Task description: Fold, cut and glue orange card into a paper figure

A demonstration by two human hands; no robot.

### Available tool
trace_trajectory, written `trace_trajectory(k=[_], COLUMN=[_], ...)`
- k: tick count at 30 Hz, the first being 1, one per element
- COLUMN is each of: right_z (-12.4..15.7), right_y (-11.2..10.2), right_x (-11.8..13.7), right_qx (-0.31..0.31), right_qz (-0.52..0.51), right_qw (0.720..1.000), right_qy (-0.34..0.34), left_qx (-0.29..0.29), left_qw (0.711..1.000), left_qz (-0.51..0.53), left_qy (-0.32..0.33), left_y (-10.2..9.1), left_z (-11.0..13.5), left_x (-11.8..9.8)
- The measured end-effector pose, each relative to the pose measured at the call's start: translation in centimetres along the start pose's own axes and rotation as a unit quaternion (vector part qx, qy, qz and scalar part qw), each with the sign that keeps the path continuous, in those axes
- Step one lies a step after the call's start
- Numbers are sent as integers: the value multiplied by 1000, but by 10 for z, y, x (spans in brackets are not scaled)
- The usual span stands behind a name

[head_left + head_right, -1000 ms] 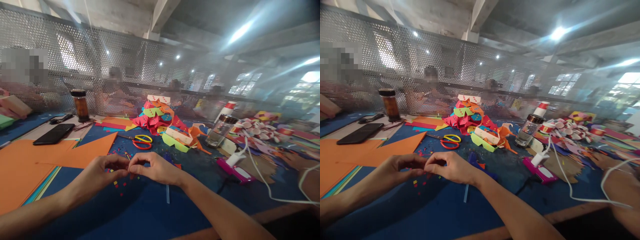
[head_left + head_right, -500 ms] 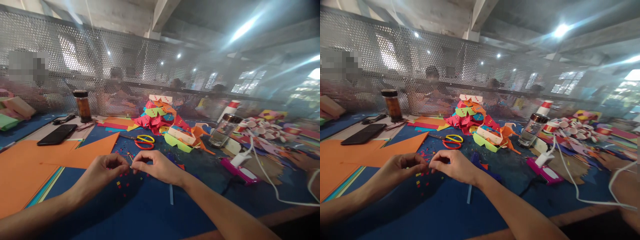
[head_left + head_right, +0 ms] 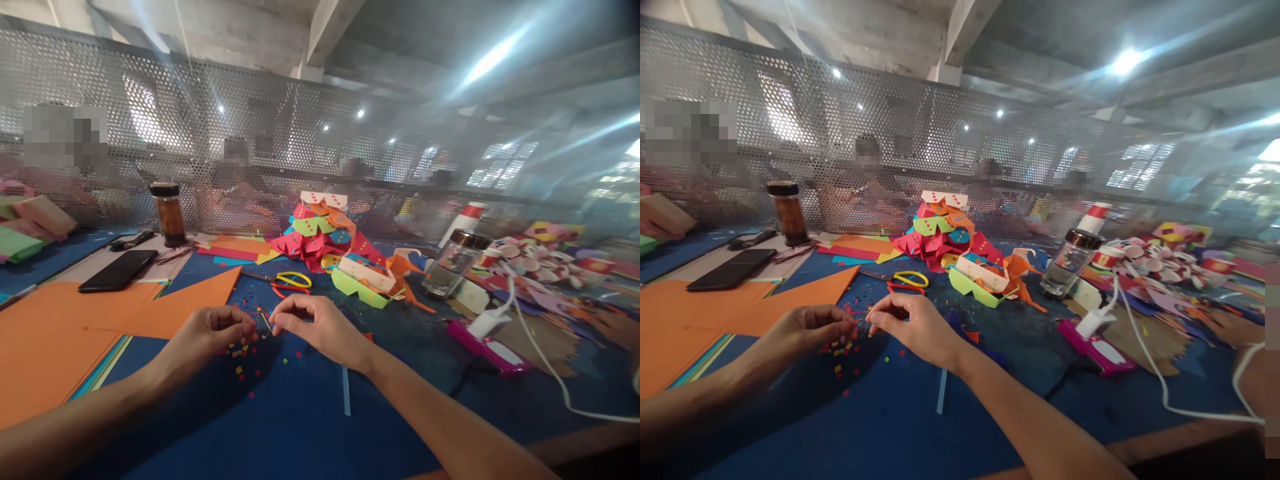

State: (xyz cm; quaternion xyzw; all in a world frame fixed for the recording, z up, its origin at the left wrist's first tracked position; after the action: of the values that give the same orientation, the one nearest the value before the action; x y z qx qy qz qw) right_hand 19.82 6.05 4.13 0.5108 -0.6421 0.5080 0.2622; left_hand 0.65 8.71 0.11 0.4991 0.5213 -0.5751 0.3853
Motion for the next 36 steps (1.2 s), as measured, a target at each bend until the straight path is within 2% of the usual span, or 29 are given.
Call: trace_trajectory(k=[10,20,22,29,36], right_z=[-2,-9,-9,-4,-4], right_y=[-1,-20,-19,-7,-4], right_x=[1,-7,-6,-2,-3], right_qx=[-20,-165,-162,-95,-88], right_qz=[-20,-100,-96,-21,23], right_qw=[999,981,982,995,996], right_qy=[20,16,16,5,-18], left_qx=[-13,-13,-12,-7,-8], left_qw=[999,996,995,991,988], left_qz=[43,80,83,106,119], left_qy=[-20,-38,-46,-75,-95], left_y=[0,0,1,3,4], left_z=[-3,-2,-1,2,6], left_x=[4,7,7,9,7])
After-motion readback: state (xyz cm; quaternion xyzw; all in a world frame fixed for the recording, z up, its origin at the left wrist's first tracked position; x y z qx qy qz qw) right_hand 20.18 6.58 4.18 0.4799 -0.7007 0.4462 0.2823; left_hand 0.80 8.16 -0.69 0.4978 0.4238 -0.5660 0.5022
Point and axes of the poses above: each hand's wrist, its own z-axis away from the middle knuckle, its own y-axis out of the palm, x = y × z, the point moved 4 cm from there along -z, towards the middle knuckle, and after that the axes turned 14 degrees about -x, right-handed, at the moved point
